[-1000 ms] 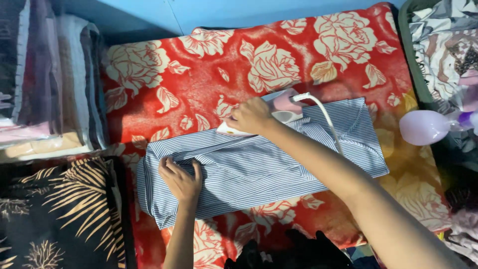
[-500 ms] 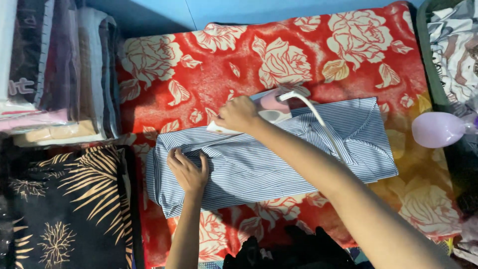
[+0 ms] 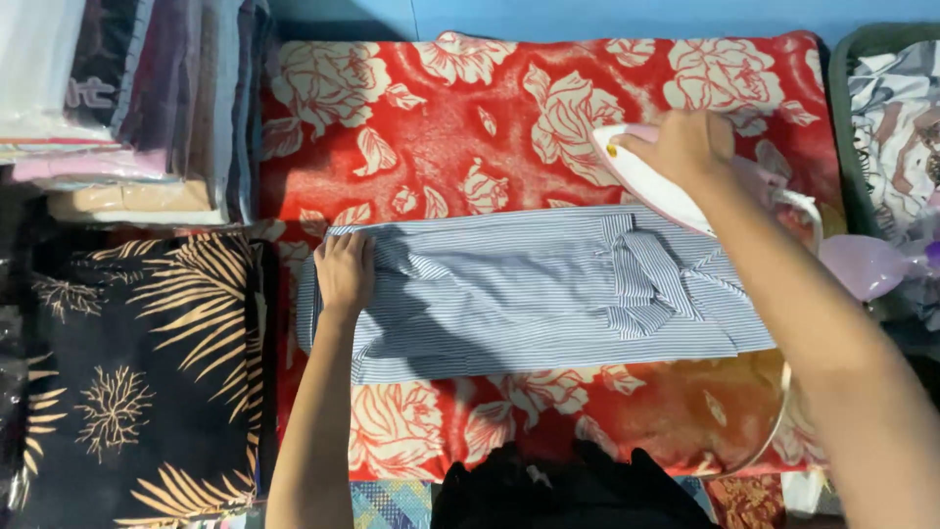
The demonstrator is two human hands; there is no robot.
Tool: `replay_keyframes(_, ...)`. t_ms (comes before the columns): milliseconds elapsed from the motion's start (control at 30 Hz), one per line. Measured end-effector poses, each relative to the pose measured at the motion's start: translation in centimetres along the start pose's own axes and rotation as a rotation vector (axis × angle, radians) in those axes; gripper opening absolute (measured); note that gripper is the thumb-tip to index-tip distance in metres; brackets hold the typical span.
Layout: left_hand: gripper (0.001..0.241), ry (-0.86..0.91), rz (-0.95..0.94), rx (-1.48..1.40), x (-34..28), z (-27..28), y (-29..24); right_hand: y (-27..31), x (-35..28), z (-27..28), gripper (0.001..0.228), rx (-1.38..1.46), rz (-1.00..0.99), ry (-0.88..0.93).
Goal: The person irons a striped shirt laid out on a floral-patterned surface. They fold the shirt's sleeves and body, then iron the folded garment to smooth the fabric. The shirt is then folded into a compact rectangle and ironed again.
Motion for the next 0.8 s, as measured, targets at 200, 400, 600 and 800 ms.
replay_keyframes(200, 0.036, -0.035, -0.078, 0.002, 0.1, -0.6, 0.8, 12.3, -7.1, 12.7, 0.058, 0.164, 0.186, 0.074)
replay_keyframes(400, 0.035, 0.008, -0.101, -0.091, -1.3, -0.8, 3.3, 26.4, -12.4, 2.3, 0.063, 0.293, 0.392, 0.190)
replay_keyframes(600, 0.030, 0.051, 0.013, -0.062, -1.0, -1.6, 4.0, 25.5, -14.8, 4.0, 0.064, 0.206, 0.415, 0.118)
replay_keyframes(800, 0.029, -0.107, -0.022, -0.074, 0.1, 0.2, 2.4, 21.1, -15.6, 3.0, 0.069, 0.150, 0.215, 0.284)
Point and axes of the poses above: each hand's wrist, its own x-axis towards the middle knuckle, its own z-axis out of the back of the hand, y = z × x, the point moved 2 cm from there along x, towards the middle knuckle, and after that the axes turned 8 degrees about -x, right-handed, at the moved point
